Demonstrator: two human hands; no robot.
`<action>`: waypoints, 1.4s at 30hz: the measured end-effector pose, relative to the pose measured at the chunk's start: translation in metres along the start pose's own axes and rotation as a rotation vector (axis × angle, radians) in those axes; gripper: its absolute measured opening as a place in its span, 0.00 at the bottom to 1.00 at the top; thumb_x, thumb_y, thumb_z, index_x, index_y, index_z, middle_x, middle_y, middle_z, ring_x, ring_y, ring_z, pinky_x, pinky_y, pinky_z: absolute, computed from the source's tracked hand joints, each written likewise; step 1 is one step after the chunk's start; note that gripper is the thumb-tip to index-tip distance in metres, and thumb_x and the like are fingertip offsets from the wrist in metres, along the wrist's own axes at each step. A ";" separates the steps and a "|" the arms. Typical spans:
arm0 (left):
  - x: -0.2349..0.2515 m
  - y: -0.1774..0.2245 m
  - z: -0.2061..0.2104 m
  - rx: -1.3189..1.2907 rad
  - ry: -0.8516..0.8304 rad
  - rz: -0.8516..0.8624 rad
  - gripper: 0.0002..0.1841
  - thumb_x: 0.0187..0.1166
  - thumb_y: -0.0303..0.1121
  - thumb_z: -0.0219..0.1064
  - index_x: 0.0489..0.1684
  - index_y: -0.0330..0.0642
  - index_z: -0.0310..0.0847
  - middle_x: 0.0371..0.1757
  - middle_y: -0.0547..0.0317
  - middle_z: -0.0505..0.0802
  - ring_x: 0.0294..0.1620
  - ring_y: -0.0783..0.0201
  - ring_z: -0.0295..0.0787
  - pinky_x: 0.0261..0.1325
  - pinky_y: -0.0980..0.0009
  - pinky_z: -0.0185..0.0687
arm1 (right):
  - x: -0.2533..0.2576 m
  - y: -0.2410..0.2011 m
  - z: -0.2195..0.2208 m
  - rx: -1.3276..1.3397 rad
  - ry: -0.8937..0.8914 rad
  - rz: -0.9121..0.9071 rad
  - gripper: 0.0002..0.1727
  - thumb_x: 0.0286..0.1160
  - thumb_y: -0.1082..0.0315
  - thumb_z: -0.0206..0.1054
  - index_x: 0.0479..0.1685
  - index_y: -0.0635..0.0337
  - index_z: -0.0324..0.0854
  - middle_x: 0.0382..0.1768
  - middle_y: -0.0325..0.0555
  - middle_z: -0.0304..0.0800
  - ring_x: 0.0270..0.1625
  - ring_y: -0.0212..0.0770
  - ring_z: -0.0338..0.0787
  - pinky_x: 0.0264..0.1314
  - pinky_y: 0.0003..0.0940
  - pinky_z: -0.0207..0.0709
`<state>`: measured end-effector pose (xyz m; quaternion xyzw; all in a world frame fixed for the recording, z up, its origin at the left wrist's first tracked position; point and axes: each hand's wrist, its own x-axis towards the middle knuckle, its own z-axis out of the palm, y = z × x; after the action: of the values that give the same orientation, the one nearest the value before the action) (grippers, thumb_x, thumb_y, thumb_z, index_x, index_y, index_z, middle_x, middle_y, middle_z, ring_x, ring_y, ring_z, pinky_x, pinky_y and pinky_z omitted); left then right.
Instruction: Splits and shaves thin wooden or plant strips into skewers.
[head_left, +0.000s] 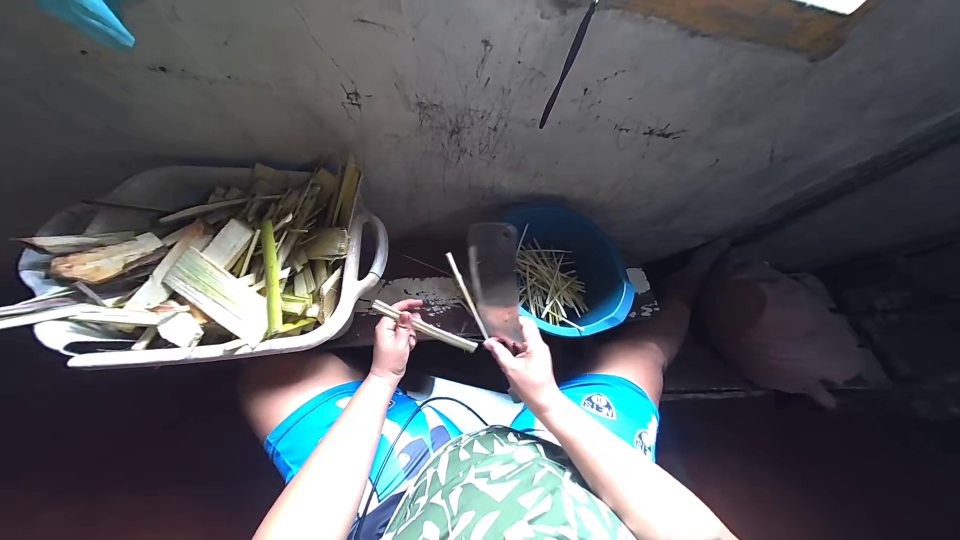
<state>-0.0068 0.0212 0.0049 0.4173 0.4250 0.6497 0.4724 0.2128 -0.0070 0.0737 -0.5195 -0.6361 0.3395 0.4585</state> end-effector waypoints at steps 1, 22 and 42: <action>0.001 0.000 0.000 -0.017 0.038 -0.002 0.14 0.92 0.35 0.53 0.60 0.35 0.79 0.31 0.73 0.88 0.19 0.83 0.76 0.24 0.87 0.74 | 0.005 -0.004 -0.007 0.026 0.080 -0.004 0.29 0.68 0.74 0.75 0.66 0.79 0.70 0.44 0.47 0.93 0.41 0.28 0.93 0.47 0.26 0.89; 0.000 -0.006 0.004 0.791 0.000 0.457 0.12 0.84 0.29 0.64 0.47 0.28 0.89 0.50 0.40 0.94 0.56 0.53 0.93 0.68 0.63 0.85 | 0.004 -0.022 -0.014 -0.343 -0.190 -0.350 0.15 0.88 0.67 0.56 0.59 0.66 0.82 0.46 0.50 0.93 0.44 0.38 0.94 0.48 0.37 0.89; -0.001 -0.001 0.015 1.009 -0.083 0.382 0.14 0.84 0.29 0.60 0.42 0.28 0.90 0.46 0.39 0.93 0.52 0.46 0.94 0.62 0.56 0.88 | -0.006 -0.034 0.006 -0.536 -0.288 -0.374 0.13 0.86 0.68 0.56 0.58 0.62 0.83 0.42 0.48 0.93 0.39 0.42 0.94 0.39 0.37 0.88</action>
<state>0.0080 0.0230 0.0080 0.6876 0.5819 0.4219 0.1032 0.1956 -0.0205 0.1008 -0.4426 -0.8447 0.1405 0.2661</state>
